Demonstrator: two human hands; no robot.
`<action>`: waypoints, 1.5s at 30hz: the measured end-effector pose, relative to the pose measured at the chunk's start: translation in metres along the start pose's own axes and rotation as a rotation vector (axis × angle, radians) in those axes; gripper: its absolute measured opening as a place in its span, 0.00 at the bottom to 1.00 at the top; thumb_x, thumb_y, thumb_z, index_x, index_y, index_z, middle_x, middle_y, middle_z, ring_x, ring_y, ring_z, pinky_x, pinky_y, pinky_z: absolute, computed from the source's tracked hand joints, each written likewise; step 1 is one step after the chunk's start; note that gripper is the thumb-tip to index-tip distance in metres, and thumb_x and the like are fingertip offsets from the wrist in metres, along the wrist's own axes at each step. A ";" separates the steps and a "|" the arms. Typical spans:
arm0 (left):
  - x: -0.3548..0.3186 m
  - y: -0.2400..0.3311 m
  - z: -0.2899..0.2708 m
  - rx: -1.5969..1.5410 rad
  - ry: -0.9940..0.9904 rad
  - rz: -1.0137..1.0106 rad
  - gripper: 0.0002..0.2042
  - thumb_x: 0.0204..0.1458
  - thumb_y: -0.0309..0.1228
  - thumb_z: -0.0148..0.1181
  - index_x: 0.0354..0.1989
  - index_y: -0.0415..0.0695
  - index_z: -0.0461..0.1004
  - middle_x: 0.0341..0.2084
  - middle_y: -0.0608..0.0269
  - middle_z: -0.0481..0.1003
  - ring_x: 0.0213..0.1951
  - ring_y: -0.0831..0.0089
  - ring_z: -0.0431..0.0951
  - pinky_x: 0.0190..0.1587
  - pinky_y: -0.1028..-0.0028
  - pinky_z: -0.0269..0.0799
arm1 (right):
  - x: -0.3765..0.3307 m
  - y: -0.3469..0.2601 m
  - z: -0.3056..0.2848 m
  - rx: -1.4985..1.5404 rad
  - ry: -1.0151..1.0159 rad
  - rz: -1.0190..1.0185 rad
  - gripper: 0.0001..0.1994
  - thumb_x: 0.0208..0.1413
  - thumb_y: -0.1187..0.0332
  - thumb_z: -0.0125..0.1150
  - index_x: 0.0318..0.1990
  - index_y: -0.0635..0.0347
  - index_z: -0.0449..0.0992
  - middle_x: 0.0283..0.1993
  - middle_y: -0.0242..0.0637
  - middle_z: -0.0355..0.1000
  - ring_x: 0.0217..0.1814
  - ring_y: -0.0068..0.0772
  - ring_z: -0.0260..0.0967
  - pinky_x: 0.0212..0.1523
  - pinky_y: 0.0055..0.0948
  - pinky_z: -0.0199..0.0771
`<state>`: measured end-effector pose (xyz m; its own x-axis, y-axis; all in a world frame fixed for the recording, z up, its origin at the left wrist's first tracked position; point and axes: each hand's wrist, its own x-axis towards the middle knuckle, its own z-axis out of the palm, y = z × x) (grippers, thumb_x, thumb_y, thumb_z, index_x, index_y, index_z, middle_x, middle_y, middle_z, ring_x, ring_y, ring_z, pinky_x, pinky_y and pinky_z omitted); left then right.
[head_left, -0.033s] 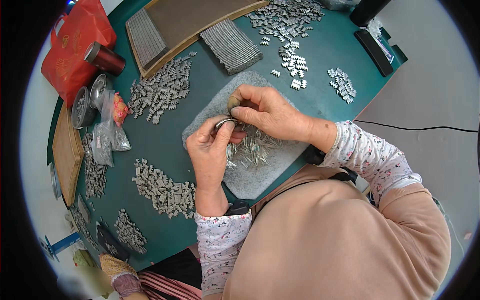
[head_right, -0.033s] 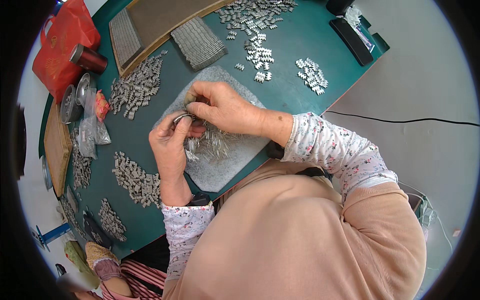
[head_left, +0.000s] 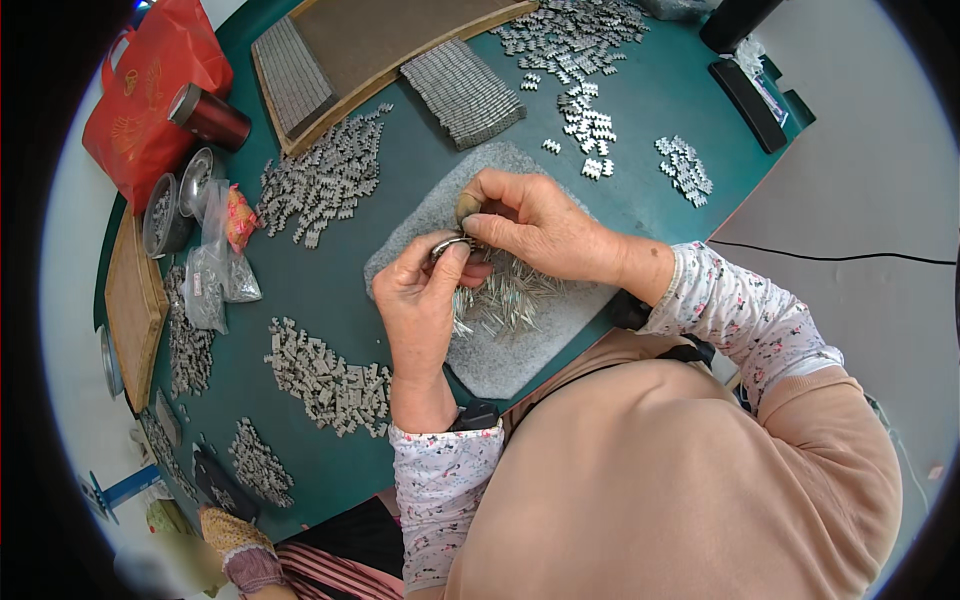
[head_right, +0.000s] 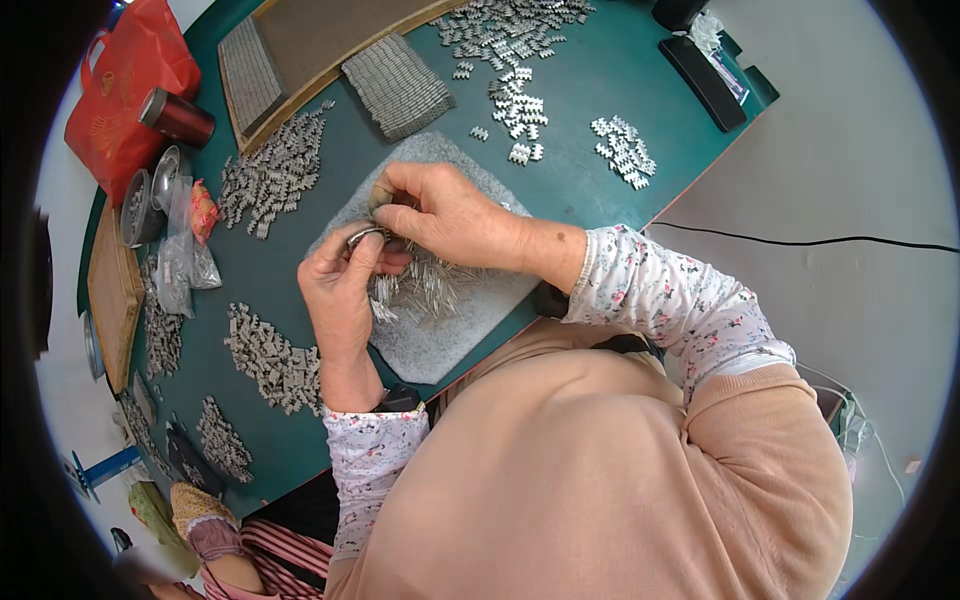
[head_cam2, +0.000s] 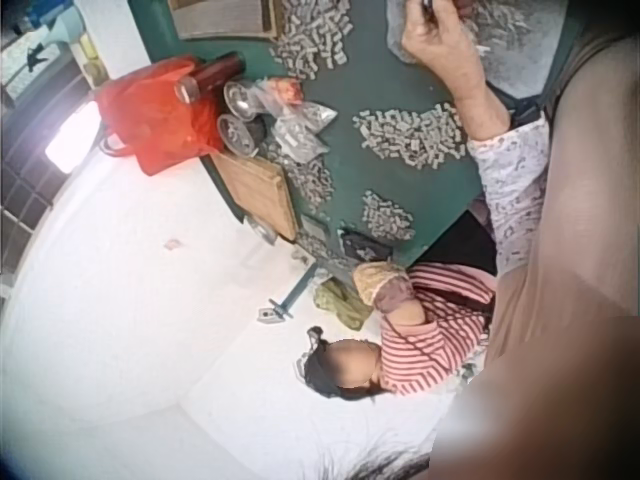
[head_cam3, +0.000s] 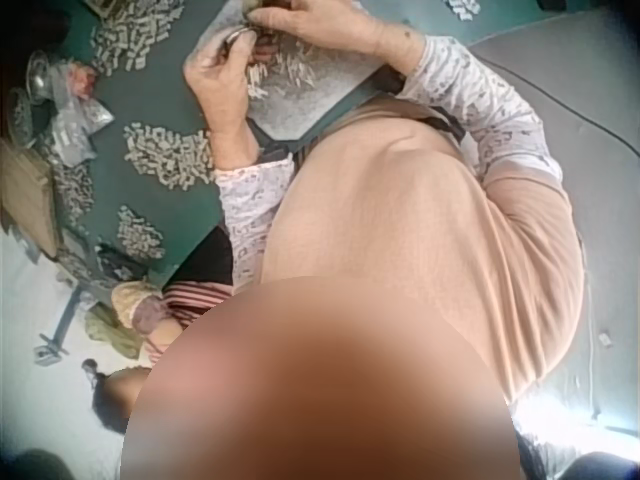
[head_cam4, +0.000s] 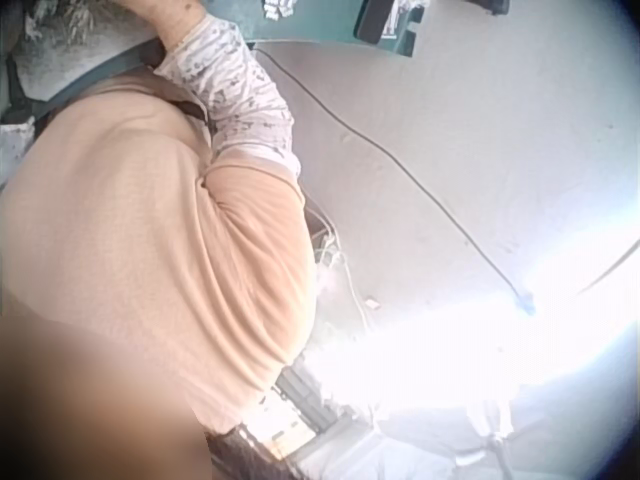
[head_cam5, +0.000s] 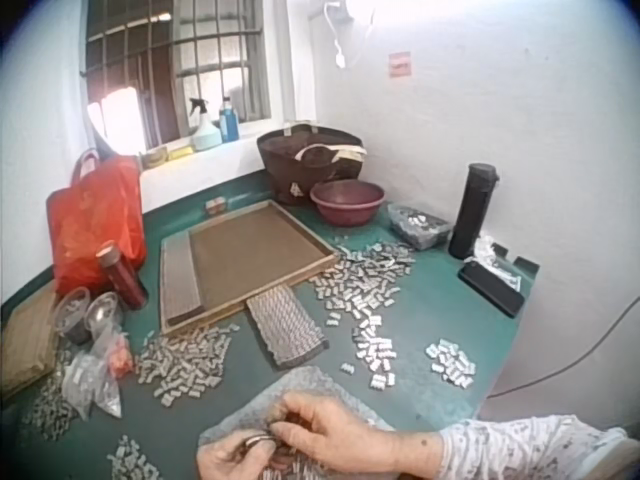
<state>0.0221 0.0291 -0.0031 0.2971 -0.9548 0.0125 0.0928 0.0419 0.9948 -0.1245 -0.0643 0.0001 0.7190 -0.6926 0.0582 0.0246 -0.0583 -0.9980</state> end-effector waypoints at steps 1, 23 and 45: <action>0.000 0.000 0.000 -0.001 0.000 -0.001 0.04 0.54 0.18 0.57 0.36 0.31 0.76 0.27 0.58 0.78 0.27 0.73 0.80 0.31 0.78 0.78 | 0.000 0.001 0.000 0.000 0.000 0.001 0.05 0.60 0.74 0.55 0.40 0.67 0.70 0.36 0.28 0.69 0.39 0.15 0.65 0.41 0.19 0.70; -0.003 0.004 0.002 0.017 -0.041 -0.008 0.05 0.54 0.19 0.56 0.37 0.31 0.77 0.27 0.58 0.78 0.27 0.74 0.80 0.32 0.78 0.79 | -0.009 -0.002 0.000 0.015 0.029 0.011 0.06 0.60 0.72 0.55 0.40 0.67 0.71 0.34 0.28 0.69 0.37 0.14 0.65 0.38 0.18 0.71; -0.008 0.008 0.007 -0.013 -0.081 -0.114 0.05 0.54 0.19 0.57 0.36 0.31 0.77 0.25 0.57 0.78 0.26 0.73 0.80 0.30 0.78 0.77 | -0.022 -0.007 0.000 -0.569 0.117 -0.473 0.10 0.46 0.79 0.61 0.38 0.63 0.71 0.33 0.42 0.68 0.32 0.44 0.71 0.30 0.34 0.71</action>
<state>0.0134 0.0350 0.0056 0.2064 -0.9742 -0.0916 0.1337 -0.0647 0.9889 -0.1408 -0.0487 0.0058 0.6416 -0.5714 0.5117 -0.0734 -0.7098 -0.7006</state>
